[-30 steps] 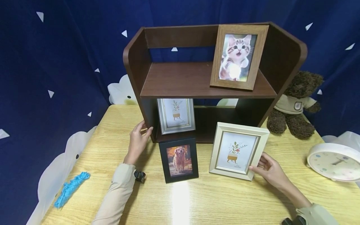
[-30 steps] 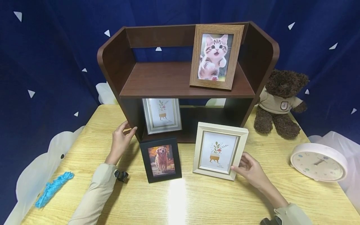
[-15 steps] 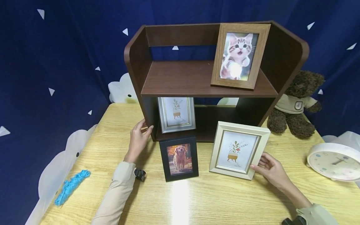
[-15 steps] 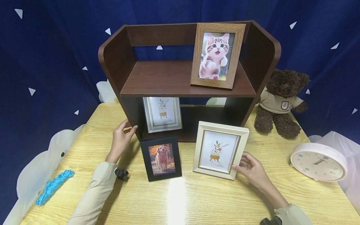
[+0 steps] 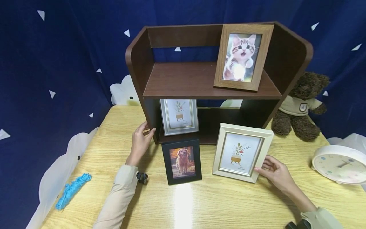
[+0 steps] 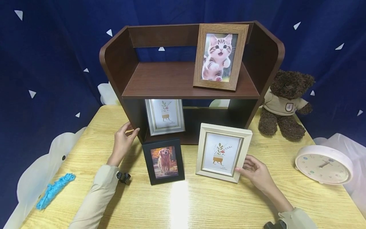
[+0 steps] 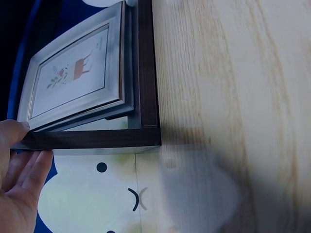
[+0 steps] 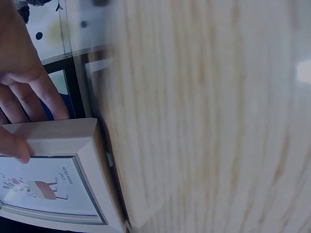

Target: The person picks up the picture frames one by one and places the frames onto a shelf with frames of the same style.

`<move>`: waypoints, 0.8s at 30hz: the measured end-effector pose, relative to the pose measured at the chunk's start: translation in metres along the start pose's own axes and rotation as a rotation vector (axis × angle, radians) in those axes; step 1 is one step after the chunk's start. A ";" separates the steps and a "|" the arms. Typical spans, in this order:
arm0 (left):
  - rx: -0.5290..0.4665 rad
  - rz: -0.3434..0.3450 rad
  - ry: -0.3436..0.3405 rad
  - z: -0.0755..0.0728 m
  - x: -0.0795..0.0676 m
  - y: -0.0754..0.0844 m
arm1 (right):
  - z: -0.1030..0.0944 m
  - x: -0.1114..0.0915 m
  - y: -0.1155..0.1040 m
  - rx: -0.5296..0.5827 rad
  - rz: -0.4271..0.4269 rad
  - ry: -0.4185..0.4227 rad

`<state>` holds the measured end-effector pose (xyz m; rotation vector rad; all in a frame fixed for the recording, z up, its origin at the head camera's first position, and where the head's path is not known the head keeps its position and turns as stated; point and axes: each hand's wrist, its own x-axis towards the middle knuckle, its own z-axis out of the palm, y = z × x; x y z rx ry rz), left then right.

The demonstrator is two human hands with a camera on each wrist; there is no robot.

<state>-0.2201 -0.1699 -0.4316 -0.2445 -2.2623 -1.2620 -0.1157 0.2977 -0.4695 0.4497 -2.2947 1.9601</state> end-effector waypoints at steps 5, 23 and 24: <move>0.001 0.006 0.005 0.000 0.000 -0.002 | 0.001 0.001 -0.003 -0.044 0.042 0.014; -0.003 -0.025 -0.019 -0.001 0.000 -0.002 | 0.003 0.012 -0.011 0.104 -0.003 0.040; -0.003 -0.025 -0.019 -0.001 0.000 -0.002 | 0.003 0.013 -0.012 0.112 -0.006 0.040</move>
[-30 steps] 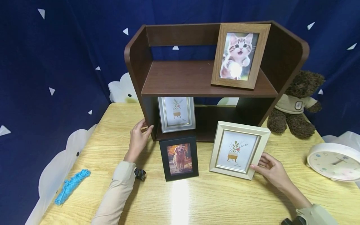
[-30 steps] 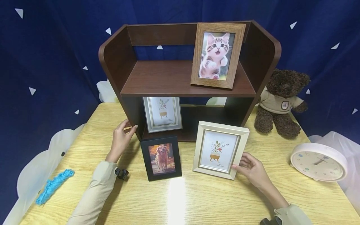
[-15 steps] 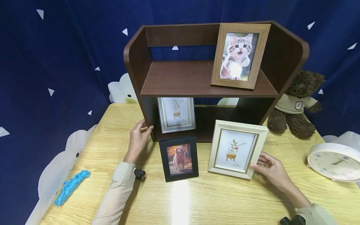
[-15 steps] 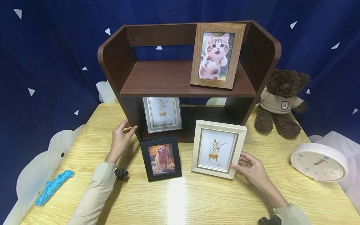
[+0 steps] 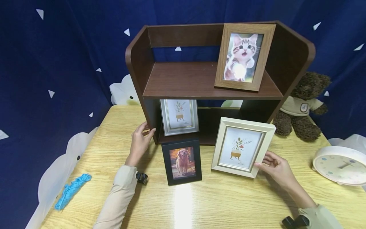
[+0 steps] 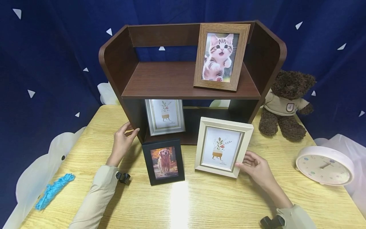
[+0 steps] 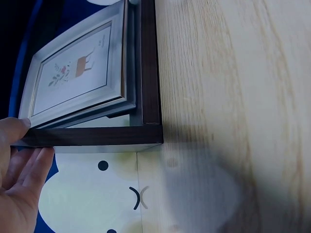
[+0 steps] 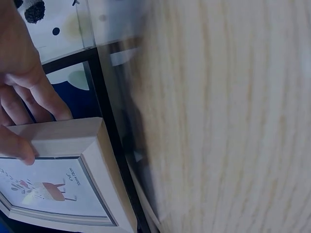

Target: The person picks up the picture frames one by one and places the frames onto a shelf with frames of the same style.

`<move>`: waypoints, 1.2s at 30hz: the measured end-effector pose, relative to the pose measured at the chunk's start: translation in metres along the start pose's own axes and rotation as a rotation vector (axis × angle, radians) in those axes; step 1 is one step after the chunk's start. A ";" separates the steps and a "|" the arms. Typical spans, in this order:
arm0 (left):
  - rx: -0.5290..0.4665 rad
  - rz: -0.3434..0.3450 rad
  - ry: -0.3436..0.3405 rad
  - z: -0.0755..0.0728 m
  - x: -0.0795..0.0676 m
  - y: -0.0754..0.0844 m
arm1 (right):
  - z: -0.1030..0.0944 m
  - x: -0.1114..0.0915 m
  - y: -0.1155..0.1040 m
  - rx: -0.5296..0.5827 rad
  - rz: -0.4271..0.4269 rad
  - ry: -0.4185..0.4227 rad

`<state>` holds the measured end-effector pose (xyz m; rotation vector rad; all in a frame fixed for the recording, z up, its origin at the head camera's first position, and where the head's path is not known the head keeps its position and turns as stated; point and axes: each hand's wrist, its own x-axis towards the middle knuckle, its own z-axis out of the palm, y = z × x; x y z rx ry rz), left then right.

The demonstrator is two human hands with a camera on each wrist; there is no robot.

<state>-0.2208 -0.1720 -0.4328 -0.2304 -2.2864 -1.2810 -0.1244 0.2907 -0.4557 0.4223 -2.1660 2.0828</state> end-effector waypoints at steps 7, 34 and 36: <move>0.003 0.006 0.001 0.000 0.000 0.000 | 0.001 0.005 -0.003 0.036 -0.016 0.005; -0.028 0.012 0.025 0.002 0.000 0.001 | 0.001 0.031 -0.005 -0.014 -0.004 0.074; -0.034 0.008 0.024 0.002 -0.001 0.001 | 0.001 0.033 -0.005 -0.021 -0.001 0.078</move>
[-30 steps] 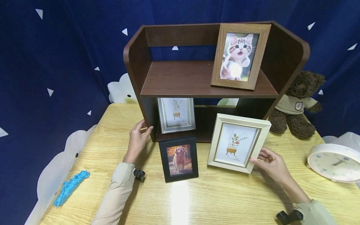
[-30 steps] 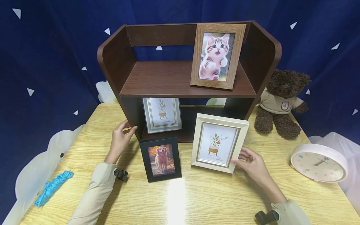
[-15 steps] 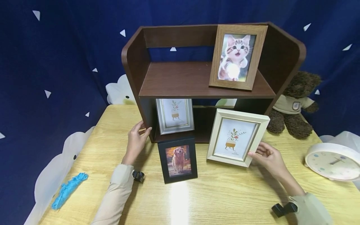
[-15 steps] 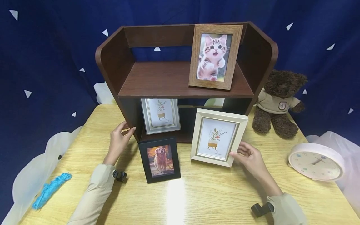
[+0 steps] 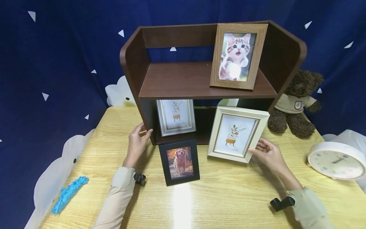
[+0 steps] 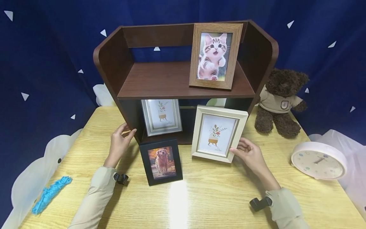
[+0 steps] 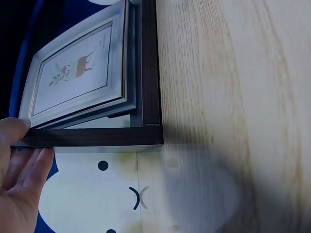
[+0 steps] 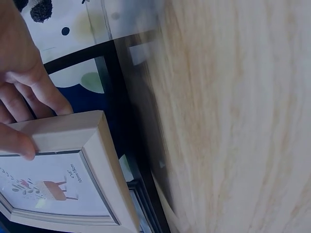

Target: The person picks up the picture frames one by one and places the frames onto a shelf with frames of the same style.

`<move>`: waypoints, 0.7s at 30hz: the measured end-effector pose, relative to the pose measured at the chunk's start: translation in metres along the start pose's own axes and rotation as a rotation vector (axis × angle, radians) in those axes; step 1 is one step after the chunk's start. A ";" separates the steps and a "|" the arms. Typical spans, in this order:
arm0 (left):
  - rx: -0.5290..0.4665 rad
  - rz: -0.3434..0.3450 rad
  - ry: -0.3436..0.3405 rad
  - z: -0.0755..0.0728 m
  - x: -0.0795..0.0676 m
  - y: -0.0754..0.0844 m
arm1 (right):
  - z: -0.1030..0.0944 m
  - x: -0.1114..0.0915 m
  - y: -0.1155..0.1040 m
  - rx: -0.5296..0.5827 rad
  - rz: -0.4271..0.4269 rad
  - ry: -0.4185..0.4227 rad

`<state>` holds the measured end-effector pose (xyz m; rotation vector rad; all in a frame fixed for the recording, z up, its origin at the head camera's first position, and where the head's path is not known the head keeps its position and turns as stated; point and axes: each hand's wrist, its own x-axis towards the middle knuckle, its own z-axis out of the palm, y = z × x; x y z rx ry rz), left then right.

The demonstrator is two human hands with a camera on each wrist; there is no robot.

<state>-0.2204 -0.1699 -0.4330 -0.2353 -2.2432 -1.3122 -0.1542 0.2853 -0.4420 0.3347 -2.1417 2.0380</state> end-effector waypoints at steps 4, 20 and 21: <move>-0.017 0.002 0.003 0.000 -0.001 0.000 | 0.001 0.004 0.000 -0.023 0.004 0.006; -0.010 -0.008 0.010 -0.001 -0.001 0.001 | 0.007 0.014 0.001 -0.073 -0.004 0.024; -0.011 -0.011 0.010 -0.001 -0.002 0.001 | 0.007 0.015 0.001 -0.071 -0.005 0.024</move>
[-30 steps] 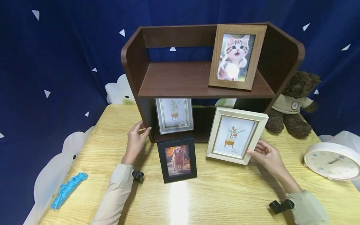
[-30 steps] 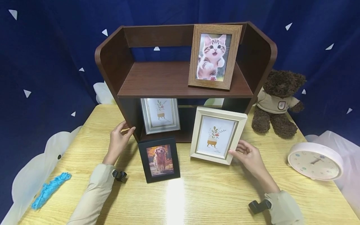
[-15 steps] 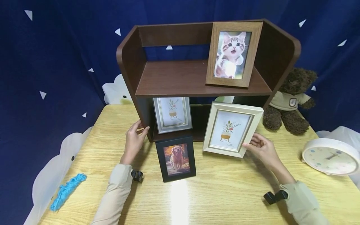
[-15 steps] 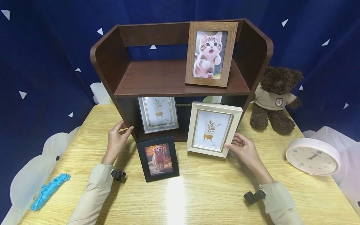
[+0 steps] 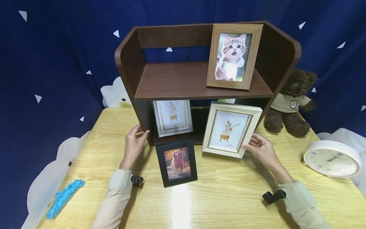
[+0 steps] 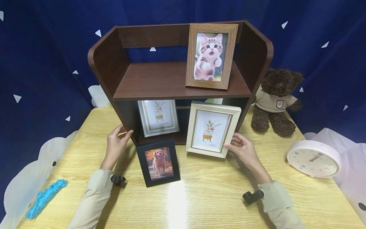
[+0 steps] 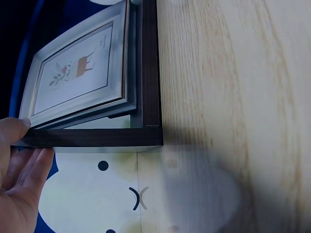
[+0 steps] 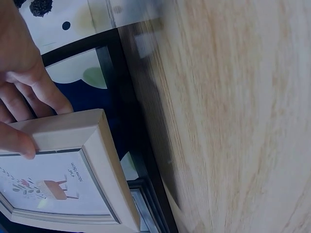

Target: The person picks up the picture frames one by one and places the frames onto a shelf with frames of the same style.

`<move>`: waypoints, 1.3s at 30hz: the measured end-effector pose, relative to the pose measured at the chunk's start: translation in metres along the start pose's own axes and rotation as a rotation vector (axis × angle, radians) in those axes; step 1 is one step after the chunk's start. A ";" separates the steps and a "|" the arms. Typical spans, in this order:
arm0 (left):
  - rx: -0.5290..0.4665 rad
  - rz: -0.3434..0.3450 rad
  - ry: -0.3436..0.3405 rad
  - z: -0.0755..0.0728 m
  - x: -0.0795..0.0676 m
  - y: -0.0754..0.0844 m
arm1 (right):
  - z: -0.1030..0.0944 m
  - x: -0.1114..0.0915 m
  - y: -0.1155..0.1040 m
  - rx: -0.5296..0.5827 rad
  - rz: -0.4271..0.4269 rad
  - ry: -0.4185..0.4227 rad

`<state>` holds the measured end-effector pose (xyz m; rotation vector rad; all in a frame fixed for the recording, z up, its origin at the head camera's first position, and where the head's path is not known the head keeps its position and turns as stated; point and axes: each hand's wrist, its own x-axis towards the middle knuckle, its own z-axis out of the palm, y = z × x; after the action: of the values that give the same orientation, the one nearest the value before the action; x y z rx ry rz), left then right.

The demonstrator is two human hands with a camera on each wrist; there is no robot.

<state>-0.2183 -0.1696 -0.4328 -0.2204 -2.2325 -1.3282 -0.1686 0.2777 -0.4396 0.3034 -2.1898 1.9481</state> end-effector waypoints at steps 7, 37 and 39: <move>0.005 0.010 -0.005 -0.002 -0.002 0.000 | 0.002 0.002 0.003 0.029 -0.009 -0.010; 0.003 0.022 -0.012 -0.002 -0.002 0.000 | 0.008 0.026 0.012 -0.060 0.035 0.028; 0.004 0.018 -0.012 -0.002 -0.001 0.001 | 0.009 0.028 0.012 -0.061 0.041 0.037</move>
<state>-0.2161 -0.1706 -0.4322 -0.2473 -2.2379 -1.3163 -0.1993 0.2695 -0.4443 0.2127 -2.2446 1.8874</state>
